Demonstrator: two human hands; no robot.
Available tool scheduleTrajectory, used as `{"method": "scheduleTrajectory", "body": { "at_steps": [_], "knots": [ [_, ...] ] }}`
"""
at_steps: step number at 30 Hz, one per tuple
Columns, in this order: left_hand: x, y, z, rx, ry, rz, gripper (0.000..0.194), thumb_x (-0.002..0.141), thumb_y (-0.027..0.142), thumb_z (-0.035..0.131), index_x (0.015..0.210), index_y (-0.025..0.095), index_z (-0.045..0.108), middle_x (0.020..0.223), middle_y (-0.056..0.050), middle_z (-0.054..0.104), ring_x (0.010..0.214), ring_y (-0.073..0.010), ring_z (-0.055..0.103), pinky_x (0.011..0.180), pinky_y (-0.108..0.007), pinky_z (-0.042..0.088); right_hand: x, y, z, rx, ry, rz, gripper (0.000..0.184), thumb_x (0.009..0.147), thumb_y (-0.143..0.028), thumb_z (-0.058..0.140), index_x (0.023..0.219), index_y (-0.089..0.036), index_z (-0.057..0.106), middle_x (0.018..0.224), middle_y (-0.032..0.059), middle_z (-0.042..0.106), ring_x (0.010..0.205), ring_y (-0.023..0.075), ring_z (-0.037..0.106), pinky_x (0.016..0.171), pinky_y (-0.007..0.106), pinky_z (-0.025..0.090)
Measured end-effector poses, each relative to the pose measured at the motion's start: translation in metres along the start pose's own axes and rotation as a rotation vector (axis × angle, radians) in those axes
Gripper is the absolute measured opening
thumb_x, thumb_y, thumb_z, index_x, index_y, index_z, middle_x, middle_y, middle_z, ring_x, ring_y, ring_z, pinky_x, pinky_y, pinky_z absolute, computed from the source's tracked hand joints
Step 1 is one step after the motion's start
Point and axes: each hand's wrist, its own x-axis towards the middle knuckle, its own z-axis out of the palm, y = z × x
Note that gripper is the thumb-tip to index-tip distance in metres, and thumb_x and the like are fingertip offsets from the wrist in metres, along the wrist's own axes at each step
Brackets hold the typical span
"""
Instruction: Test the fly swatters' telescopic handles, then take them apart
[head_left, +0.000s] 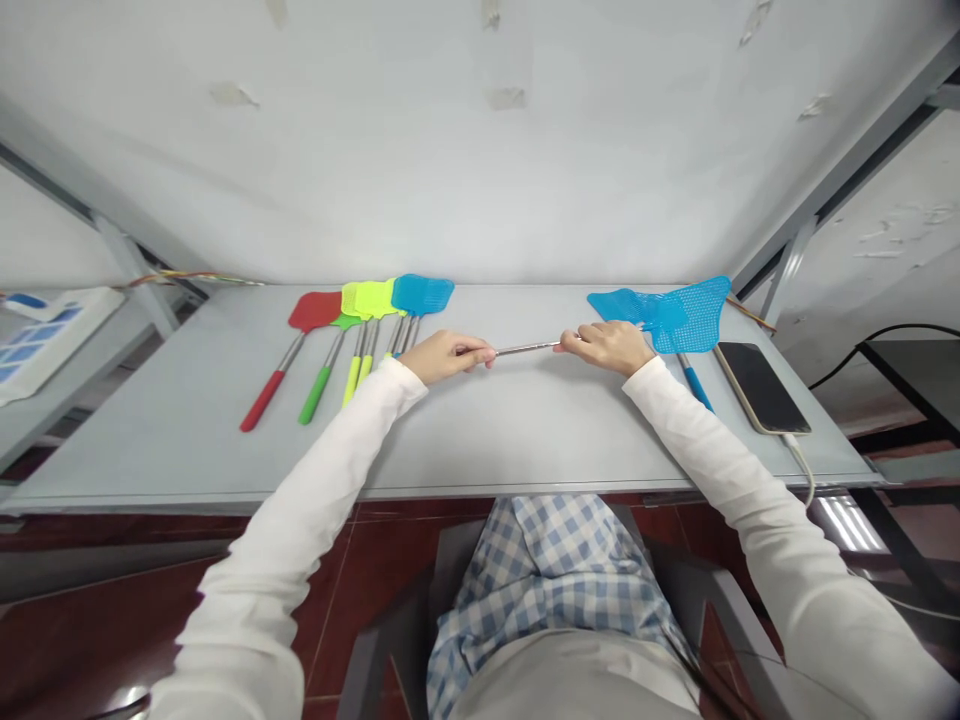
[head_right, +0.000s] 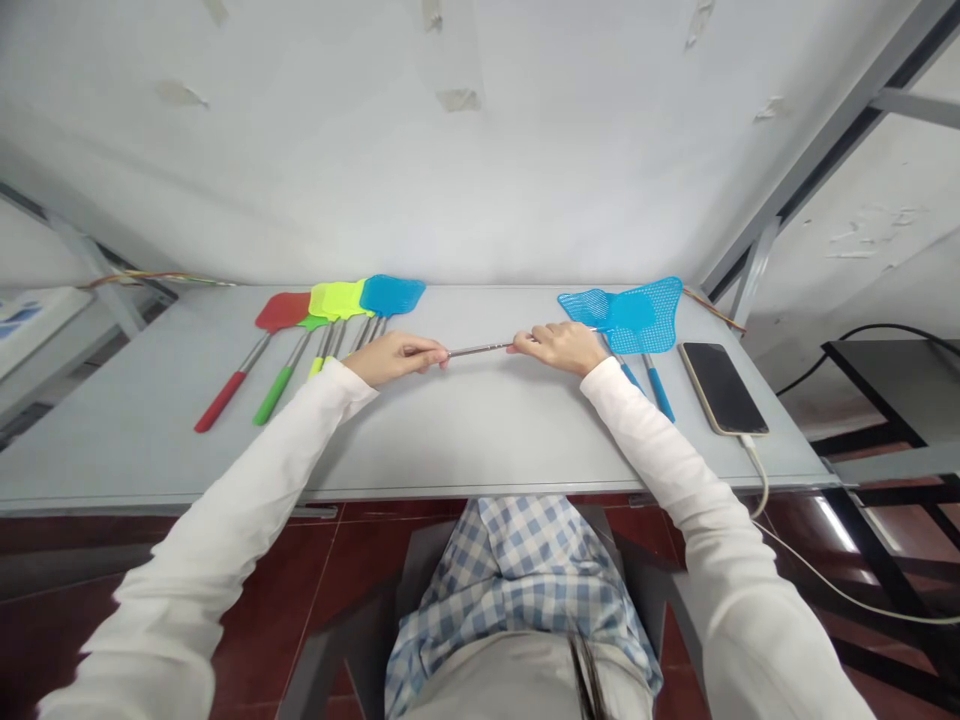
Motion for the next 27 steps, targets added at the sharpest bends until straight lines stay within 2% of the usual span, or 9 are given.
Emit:
{"method": "scheduleTrajectory", "body": {
  "at_steps": [6,10,13,15,17,21,27],
  "knots": [
    [-0.016,-0.008,0.0,0.067,0.029,0.007,0.044,0.085,0.055,0.044,0.082,0.018,0.068,0.07,0.0,0.064,0.061,-0.0106,0.053,0.063,-0.021,0.04,-0.007,0.004,0.005,0.049,-0.04,0.036,0.061,0.097,-0.059,0.017,0.082,-0.02,0.062,0.057,0.0011,0.054,0.051,0.0102,0.041,0.054,0.029,0.013],
    [-0.009,-0.001,0.007,0.345,0.176,0.01,0.04,0.089,0.052,0.043,0.091,0.02,0.067,0.066,0.0,0.064,0.061,-0.0132,0.056,0.06,-0.023,0.036,0.0,-0.004,0.004,0.074,-0.065,0.107,0.065,0.098,-0.057,0.013,0.084,-0.018,0.063,0.065,0.0052,0.062,0.054,0.012,0.048,0.055,0.029,0.012],
    [0.005,0.01,0.016,0.591,0.27,0.041,0.039,0.092,0.052,0.041,0.1,0.021,0.064,0.082,-0.005,0.07,0.072,-0.0173,0.062,0.059,-0.025,0.035,0.007,-0.012,0.001,0.106,-0.088,0.142,0.065,0.099,-0.054,0.01,0.093,-0.016,0.063,0.072,0.0078,0.067,0.056,0.0132,0.051,0.055,0.029,0.012],
    [0.016,0.015,0.022,0.737,0.292,0.038,0.043,0.095,0.052,0.033,0.099,0.02,0.063,0.085,-0.008,0.071,0.072,-0.019,0.064,0.057,-0.026,0.033,0.009,-0.014,0.001,0.12,-0.112,0.153,0.065,0.099,-0.054,0.01,0.097,-0.016,0.063,0.075,0.0085,0.069,0.056,0.0133,0.052,0.056,0.029,0.012],
    [0.023,0.016,0.028,0.834,0.261,0.038,0.048,0.096,0.053,0.029,0.097,0.02,0.063,0.08,-0.009,0.071,0.066,-0.0196,0.063,0.053,-0.027,0.029,0.007,-0.014,0.001,0.107,-0.146,0.162,0.068,0.098,-0.057,0.008,0.097,-0.017,0.063,0.074,0.0077,0.069,0.053,0.0127,0.05,0.055,0.029,0.011],
    [0.027,0.004,0.036,0.862,0.188,0.075,0.049,0.096,0.054,0.028,0.094,0.02,0.063,0.072,-0.008,0.069,0.058,-0.0185,0.06,0.05,-0.027,0.023,0.001,-0.008,0.006,0.067,-0.174,0.133,0.074,0.094,-0.063,0.004,0.087,-0.02,0.063,0.064,0.005,0.065,0.048,0.0108,0.043,0.054,0.029,0.01],
    [0.016,-0.017,0.034,0.793,0.239,0.084,0.051,0.096,0.055,0.026,0.085,0.019,0.061,0.065,-0.008,0.065,0.053,-0.017,0.057,0.05,-0.027,0.025,0.0,0.002,0.009,0.079,-0.124,0.088,0.073,0.094,-0.063,0.005,0.082,-0.02,0.063,0.058,0.0026,0.058,0.047,0.0097,0.038,0.054,0.029,0.012]
  ]
}}
